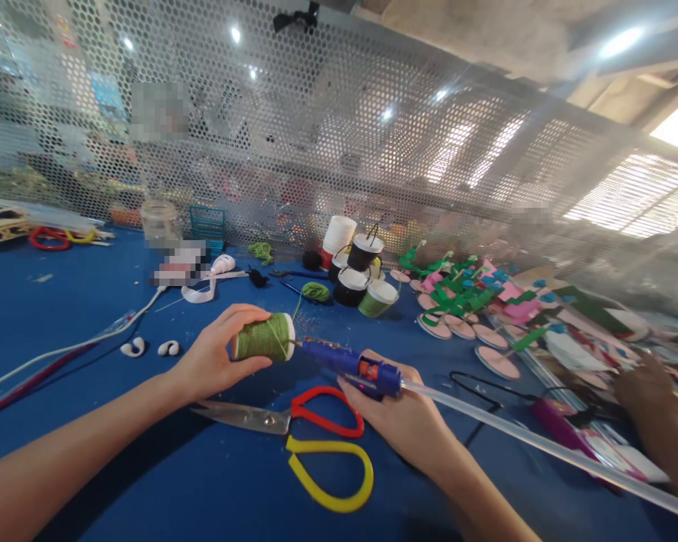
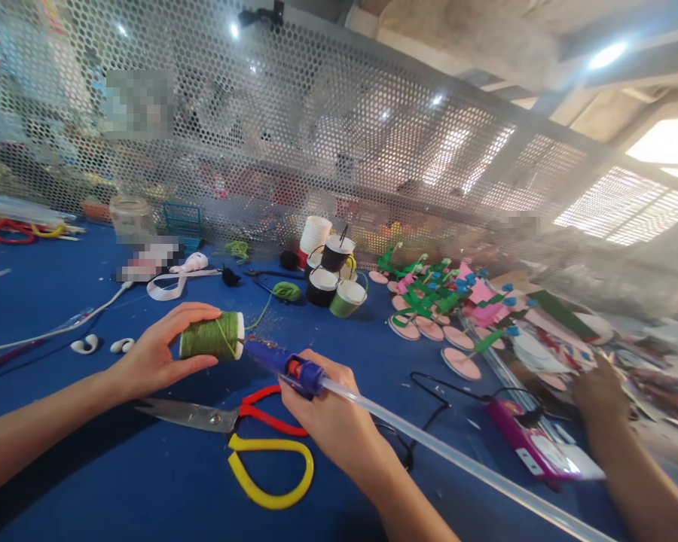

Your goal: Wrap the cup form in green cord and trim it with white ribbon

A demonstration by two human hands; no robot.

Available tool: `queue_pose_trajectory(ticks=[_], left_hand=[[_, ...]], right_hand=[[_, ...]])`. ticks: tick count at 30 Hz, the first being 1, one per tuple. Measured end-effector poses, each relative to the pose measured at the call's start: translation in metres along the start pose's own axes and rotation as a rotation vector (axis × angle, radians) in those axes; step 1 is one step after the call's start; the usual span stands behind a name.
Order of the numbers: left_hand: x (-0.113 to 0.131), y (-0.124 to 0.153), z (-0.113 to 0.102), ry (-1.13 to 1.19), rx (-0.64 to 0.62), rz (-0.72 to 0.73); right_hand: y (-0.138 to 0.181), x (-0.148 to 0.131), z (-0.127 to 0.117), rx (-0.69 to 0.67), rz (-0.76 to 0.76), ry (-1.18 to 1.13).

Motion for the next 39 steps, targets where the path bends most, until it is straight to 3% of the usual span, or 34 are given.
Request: queue_pose_trajectory(ticks=[5,13,19,23,28,33,39], left_hand=[[-0.005,-0.001,-0.001,0.015,0.017,-0.102],[-0.007,-0.002,-0.001,0.049,0.001,-0.218],[-0.008,-0.001,0.001,0.074,0.007,-0.223],[-0.008,-0.001,0.001,0.082,0.028,-0.153],[0.001,-0.001,-0.003,0.044,0.051,0.007],[0.013,0.004,-0.005,-0.032,0.056,0.236],[0.020,0.008,-0.002,-0.089,0.009,0.420]], right_hand=[[0.002,0.000,0.002,-0.044,0.094,-0.054],[0.001,0.002,0.003,-0.066,0.107,-0.113],[-0.005,-0.006,-0.007,-0.047,0.157,-0.211],[-0.014,0.006,-0.017,0.022,0.299,-0.225],[-0.032,0.034,-0.020,0.216,0.347,-0.170],[-0.042,0.059,0.002,0.052,0.461,-0.083],[-0.047,0.076,0.008,0.044,0.423,0.096]])
Point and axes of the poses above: each hand's wrist, its own y-axis away from the middle knuckle, its own z-axis out of the palm, x = y × z, the point moved 4 cm from there along -y, towards the middle knuckle, and after that the axes turned 7 degrees about x, right-handed, at the moved point
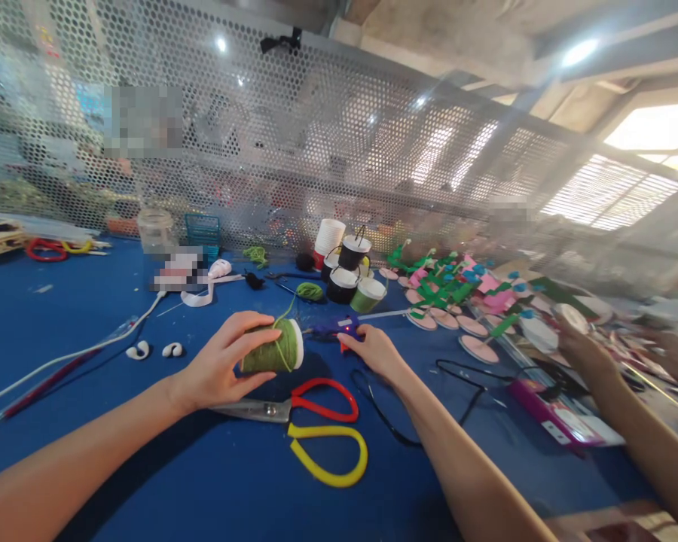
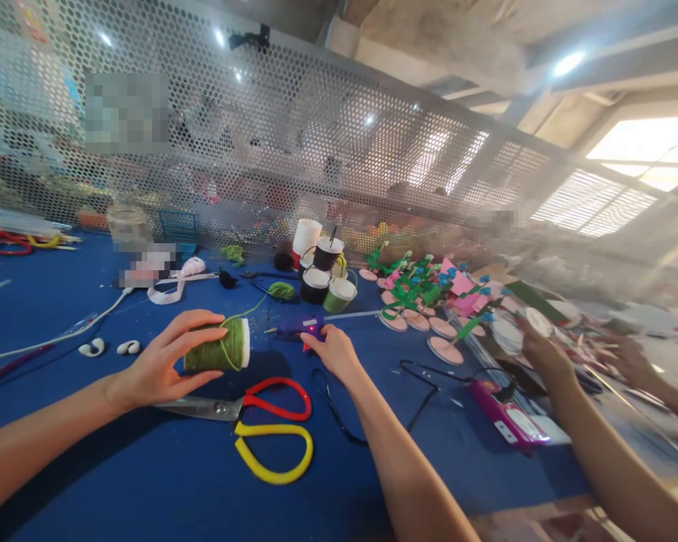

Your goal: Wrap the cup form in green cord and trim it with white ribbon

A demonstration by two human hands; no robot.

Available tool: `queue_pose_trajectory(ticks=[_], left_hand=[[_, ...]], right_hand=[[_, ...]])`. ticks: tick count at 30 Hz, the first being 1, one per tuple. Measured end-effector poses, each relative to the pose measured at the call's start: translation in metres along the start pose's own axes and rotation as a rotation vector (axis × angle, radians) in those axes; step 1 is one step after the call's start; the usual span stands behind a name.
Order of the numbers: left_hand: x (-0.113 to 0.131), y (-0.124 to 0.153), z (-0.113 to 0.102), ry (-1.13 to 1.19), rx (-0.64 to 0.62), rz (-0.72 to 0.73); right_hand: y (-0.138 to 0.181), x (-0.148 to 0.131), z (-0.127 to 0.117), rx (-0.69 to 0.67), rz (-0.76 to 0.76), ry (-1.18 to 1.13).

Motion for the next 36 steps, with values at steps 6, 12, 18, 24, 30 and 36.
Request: queue_pose_trajectory(ticks=[6,12,18,24,30,36], left_hand=[[0.004,-0.001,0.001,0.007,-0.011,0.064],[0.010,-0.002,0.003,0.077,-0.061,0.074],[0.009,-0.001,0.005,0.119,-0.120,-0.030],[-0.002,-0.003,0.005,0.232,-0.056,-0.326],[-0.005,-0.003,0.008,0.340,-0.120,-0.586],[-0.001,-0.004,0.010,0.321,-0.224,-0.619]], right_hand=[[0.007,-0.023,-0.005,0.054,-0.136,0.097],[0.018,-0.073,0.029,-0.504,-0.178,-0.247],[0.017,-0.092,0.051,-0.535,-0.091,-0.730],[0.008,-0.091,0.022,-0.255,-0.100,-0.862],[0.000,-0.082,0.009,-0.145,-0.082,-0.897],[0.001,-0.082,0.012,-0.105,-0.142,-0.801]])
Point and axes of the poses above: each hand's wrist, its own y-axis away from the middle knuckle, its own z-axis out of the palm, x = y × z, the point moved 4 cm from there along -y, towards the middle knuckle, and after that the axes turned 7 degrees about x, right-handed, at the moved point
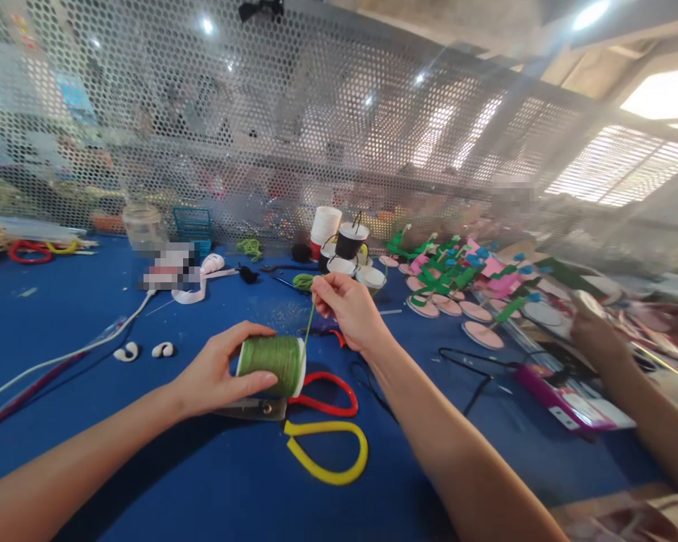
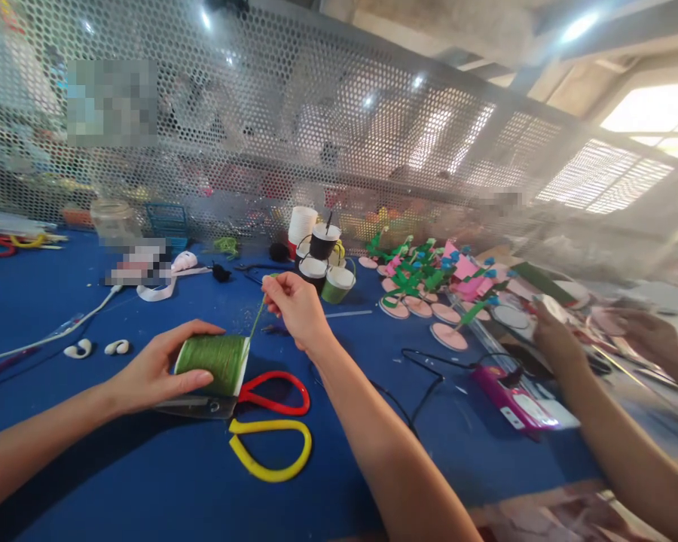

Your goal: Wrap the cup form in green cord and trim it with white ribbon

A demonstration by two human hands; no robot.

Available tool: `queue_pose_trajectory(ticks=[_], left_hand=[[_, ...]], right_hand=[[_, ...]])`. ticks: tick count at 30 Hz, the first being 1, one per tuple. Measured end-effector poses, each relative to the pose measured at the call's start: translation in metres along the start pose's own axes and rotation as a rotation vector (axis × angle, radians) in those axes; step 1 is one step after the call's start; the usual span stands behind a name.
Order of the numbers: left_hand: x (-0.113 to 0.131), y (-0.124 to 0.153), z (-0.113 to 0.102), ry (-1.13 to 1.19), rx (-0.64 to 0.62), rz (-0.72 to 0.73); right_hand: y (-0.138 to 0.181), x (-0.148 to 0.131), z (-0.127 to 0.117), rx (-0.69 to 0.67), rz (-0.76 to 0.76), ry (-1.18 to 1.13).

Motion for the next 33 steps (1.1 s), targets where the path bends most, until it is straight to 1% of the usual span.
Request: queue_pose_trajectory(ticks=[5,11,15,18,25,29,33], left_hand=[[0.000,0.001,0.002,-0.039,-0.036,0.085],[0.004,0.004,0.003,0.020,-0.023,0.174],[0.009,0.004,0.002,0.018,-0.024,0.251],[0.011,0.004,0.000,0.018,-0.002,0.327],[0.013,0.005,-0.004,0.026,0.089,0.435],[0.013,0.007,-0.005,0.001,0.126,0.469],[0.012,0.008,-0.004,-0.028,0.112,0.478]], right_hand=[[0.000,0.002,0.001,-0.005,-0.024,0.072],[0.001,0.005,0.005,-0.042,-0.035,0.135],[0.003,0.011,0.009,-0.084,-0.006,0.177],[0.005,0.015,0.012,-0.117,0.020,0.200],[0.009,0.019,0.018,-0.194,0.019,0.226],[0.013,0.017,0.021,-0.231,0.026,0.255],[0.015,0.015,0.023,-0.260,0.021,0.293]])
Point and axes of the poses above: each hand's wrist, its own y-axis away from the middle knuckle, its own z-axis out of the palm, x = y × z, the point moved 4 cm from there along -y, towards the middle knuckle, and after that the axes turned 7 degrees about x, right-handed, at the moved point
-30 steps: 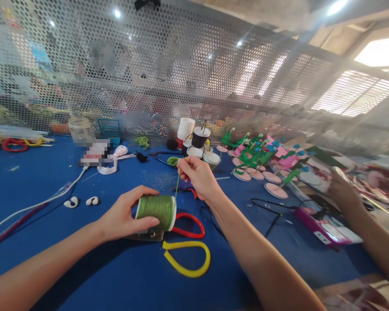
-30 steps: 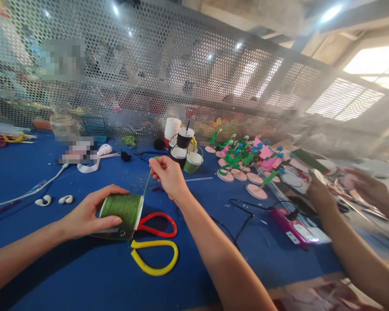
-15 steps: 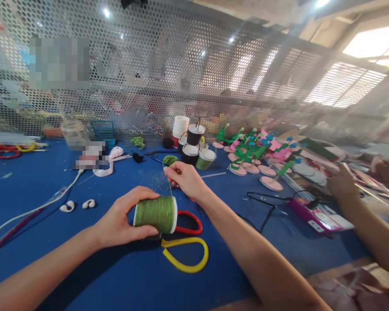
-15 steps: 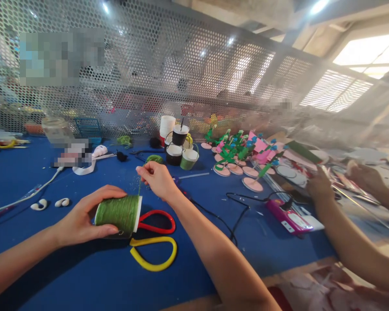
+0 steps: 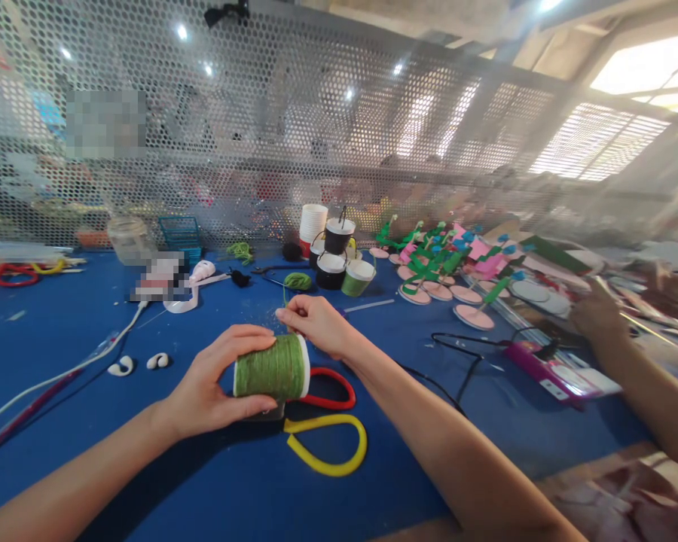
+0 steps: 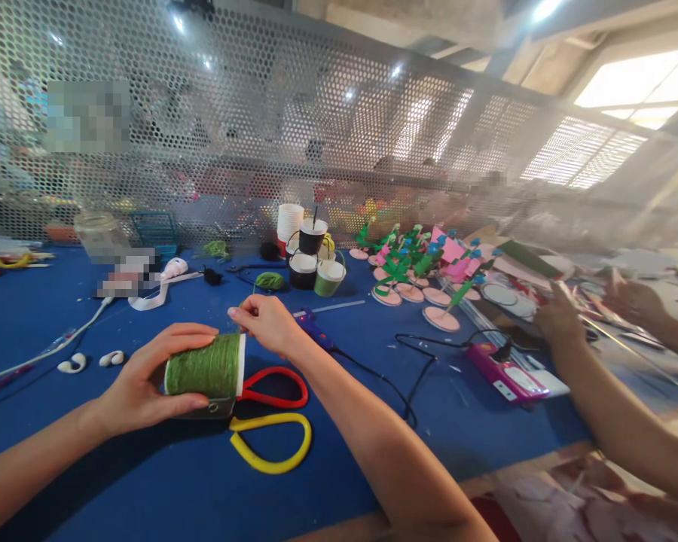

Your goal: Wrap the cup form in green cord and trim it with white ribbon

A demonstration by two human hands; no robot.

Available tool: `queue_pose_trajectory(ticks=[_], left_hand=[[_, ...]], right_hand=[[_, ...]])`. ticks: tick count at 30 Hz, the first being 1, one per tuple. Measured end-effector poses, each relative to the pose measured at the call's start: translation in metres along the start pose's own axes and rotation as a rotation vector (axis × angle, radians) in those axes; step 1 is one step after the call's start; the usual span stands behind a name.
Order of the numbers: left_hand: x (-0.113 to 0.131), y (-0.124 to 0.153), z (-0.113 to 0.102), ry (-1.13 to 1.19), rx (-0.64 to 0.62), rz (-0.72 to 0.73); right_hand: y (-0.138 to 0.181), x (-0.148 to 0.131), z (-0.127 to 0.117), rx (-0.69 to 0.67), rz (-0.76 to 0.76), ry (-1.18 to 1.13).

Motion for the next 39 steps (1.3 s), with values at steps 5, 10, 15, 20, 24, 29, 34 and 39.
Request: queue_pose_trajectory(ticks=[5,10,15,20,24,29,34,39], left_hand=[[0.000,0.001,0.000,-0.021,0.007,0.012],[0.001,0.002,-0.001,-0.052,0.014,0.040],[0.002,0.001,-0.001,-0.080,0.048,0.045],[-0.001,-0.001,-0.003,-0.104,0.117,0.017],[-0.011,-0.002,-0.005,-0.046,0.232,-0.143],[-0.022,0.001,-0.001,0.110,0.250,-0.384],[-0.018,0.000,0.004,0.079,0.186,-0.257],[-0.015,-0.001,0.005,0.000,0.124,-0.155]], right_hand=[[0.000,-0.001,0.000,-0.015,0.003,0.025],[0.000,0.000,0.000,-0.013,-0.004,0.036],[0.000,0.002,0.003,-0.024,0.027,0.001],[-0.005,0.005,-0.015,0.049,0.089,0.153],[-0.001,-0.006,-0.030,0.077,0.079,0.124],[0.024,-0.020,-0.011,-0.166,0.068,-0.145],[0.040,-0.010,0.002,-0.122,0.154,-0.436],[0.044,0.002,0.002,-0.071,0.237,-0.535]])
Point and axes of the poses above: each hand's wrist, its own y-axis away from the middle knuckle, its own z-axis out of the palm, x = y × z, the point moved 4 cm from there along -y, towards the middle knuckle, and after that the axes turned 7 degrees about x, right-handed, at the moved point
